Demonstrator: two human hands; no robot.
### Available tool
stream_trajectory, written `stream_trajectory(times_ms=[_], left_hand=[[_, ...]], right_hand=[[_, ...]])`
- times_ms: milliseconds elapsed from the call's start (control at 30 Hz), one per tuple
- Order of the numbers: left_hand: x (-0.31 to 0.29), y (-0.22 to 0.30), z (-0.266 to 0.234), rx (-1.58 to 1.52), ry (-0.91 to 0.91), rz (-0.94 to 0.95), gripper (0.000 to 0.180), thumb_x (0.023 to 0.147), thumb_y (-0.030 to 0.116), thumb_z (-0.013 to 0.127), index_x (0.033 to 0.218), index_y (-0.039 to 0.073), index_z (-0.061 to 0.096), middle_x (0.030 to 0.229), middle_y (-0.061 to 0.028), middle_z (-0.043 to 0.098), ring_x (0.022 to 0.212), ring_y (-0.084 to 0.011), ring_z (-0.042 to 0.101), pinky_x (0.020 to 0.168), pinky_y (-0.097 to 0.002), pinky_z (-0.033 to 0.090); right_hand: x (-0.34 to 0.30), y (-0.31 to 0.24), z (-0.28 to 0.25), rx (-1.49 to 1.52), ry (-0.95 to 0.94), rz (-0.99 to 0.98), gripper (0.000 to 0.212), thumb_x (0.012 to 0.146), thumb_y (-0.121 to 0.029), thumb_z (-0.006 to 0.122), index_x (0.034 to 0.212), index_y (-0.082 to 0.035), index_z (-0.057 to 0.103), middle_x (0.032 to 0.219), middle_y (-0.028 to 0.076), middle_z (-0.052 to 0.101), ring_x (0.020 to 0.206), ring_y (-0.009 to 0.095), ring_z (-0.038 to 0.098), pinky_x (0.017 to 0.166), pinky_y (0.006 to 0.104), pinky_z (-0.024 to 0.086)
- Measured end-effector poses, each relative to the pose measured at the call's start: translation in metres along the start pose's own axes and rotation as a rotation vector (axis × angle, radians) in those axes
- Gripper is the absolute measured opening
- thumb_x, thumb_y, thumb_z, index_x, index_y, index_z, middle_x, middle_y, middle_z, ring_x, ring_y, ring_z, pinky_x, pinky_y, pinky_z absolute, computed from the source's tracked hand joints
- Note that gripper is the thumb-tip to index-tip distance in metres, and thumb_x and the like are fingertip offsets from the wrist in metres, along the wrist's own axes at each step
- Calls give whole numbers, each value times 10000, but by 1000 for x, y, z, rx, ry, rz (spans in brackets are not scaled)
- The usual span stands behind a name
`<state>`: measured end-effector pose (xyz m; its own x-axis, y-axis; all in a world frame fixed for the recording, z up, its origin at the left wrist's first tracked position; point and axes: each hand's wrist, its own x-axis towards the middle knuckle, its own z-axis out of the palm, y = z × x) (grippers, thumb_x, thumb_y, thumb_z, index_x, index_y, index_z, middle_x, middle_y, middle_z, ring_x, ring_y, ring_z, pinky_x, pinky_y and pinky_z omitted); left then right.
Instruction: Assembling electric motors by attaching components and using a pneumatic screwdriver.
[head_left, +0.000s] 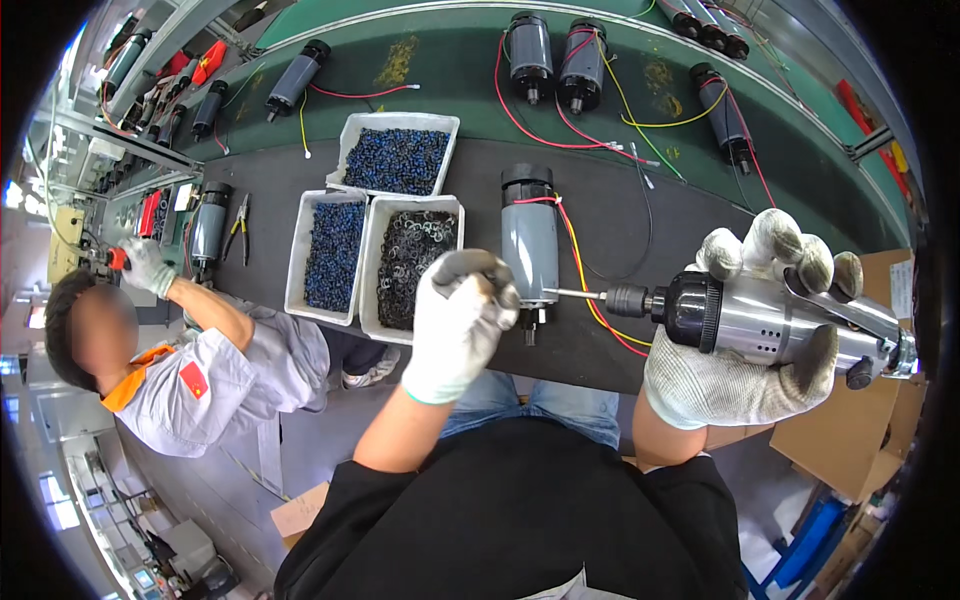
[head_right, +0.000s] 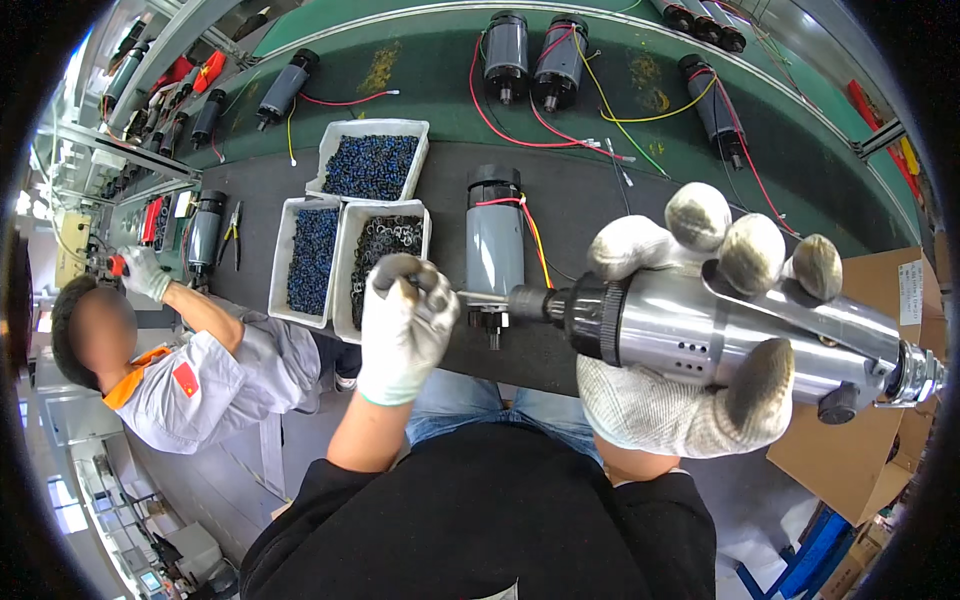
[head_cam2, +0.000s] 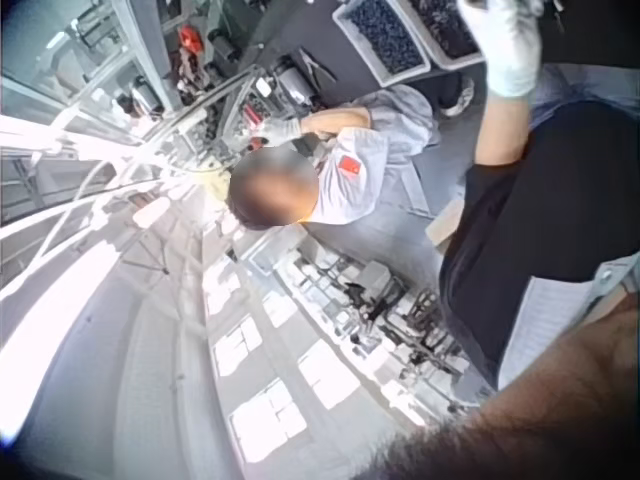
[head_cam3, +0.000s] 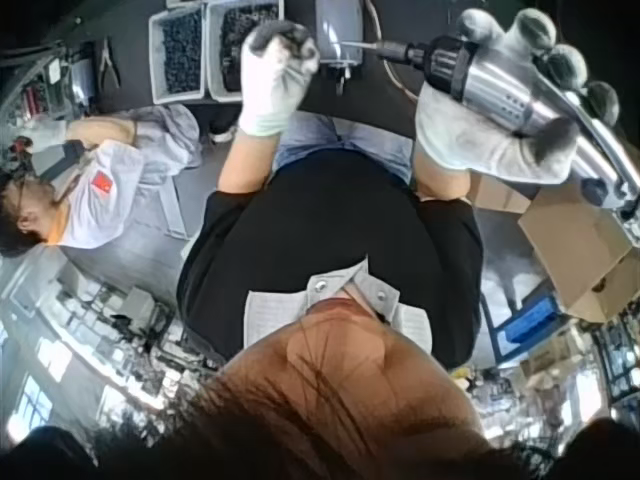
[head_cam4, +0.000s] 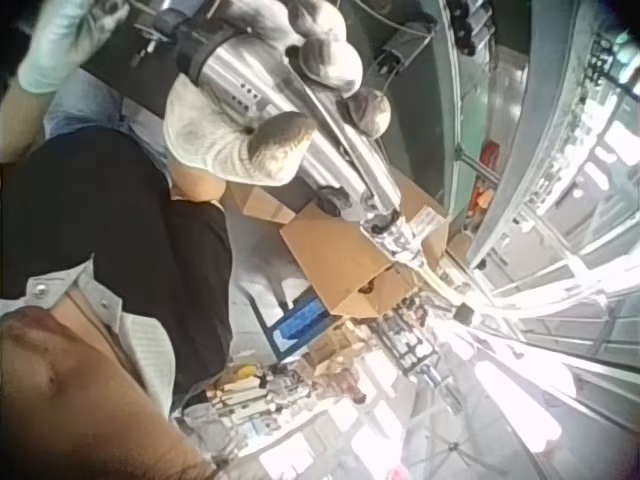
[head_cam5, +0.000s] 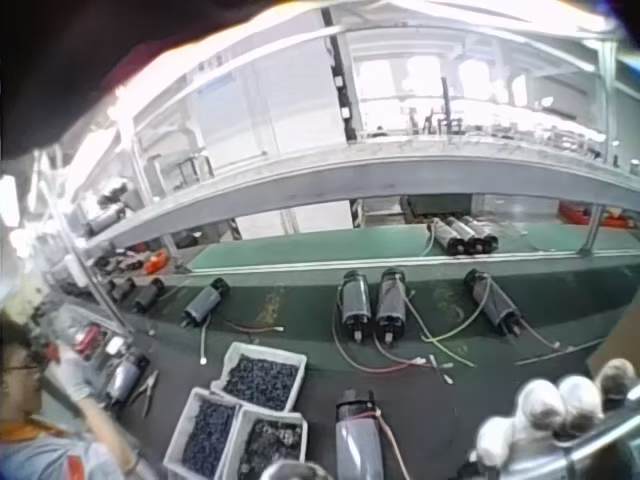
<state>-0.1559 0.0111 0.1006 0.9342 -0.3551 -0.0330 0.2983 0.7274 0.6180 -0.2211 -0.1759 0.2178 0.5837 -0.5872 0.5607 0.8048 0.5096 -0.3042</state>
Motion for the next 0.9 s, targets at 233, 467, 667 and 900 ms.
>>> stream_trajectory(times_ms=[233, 467, 667, 900], left_hand=[[-24, 2, 14, -185, -105, -97, 206, 918, -47, 679, 1121, -23, 653, 968, -179, 698, 809, -229, 706, 631, -299, 565], [-28, 26, 23, -112, -86, -172, 205, 898, -65, 699, 1097, -41, 655, 943, -192, 702, 804, -237, 711, 624, -299, 556], [-29, 38, 23, -63, -46, -164, 191, 897, -61, 707, 1081, -54, 656, 947, -202, 706, 792, -233, 712, 627, -299, 558], [-30, 39, 13, 1, -81, -169, 265, 860, 50, 834, 1052, 44, 652, 1018, -151, 702, 820, -237, 725, 621, -294, 591]], right_hand=[[-3, 3, 7, 45, -99, 83, 449, 927, -211, 676, 1336, -45, 594, 1147, 78, 600, 1111, 223, 530, 715, 384, 489], [-1, 9, 32, -20, -30, 64, 464, 924, -205, 672, 1347, -33, 588, 1119, 77, 590, 1063, 220, 524, 627, 340, 477], [-6, 10, 25, 20, -104, 134, 477, 971, -189, 691, 1427, -160, 554, 1200, 122, 653, 1122, 339, 548, 690, 439, 567], [-13, 11, 30, -2, -85, 103, 480, 971, -186, 687, 1430, -156, 553, 1193, 130, 652, 1105, 345, 554, 662, 433, 566]])
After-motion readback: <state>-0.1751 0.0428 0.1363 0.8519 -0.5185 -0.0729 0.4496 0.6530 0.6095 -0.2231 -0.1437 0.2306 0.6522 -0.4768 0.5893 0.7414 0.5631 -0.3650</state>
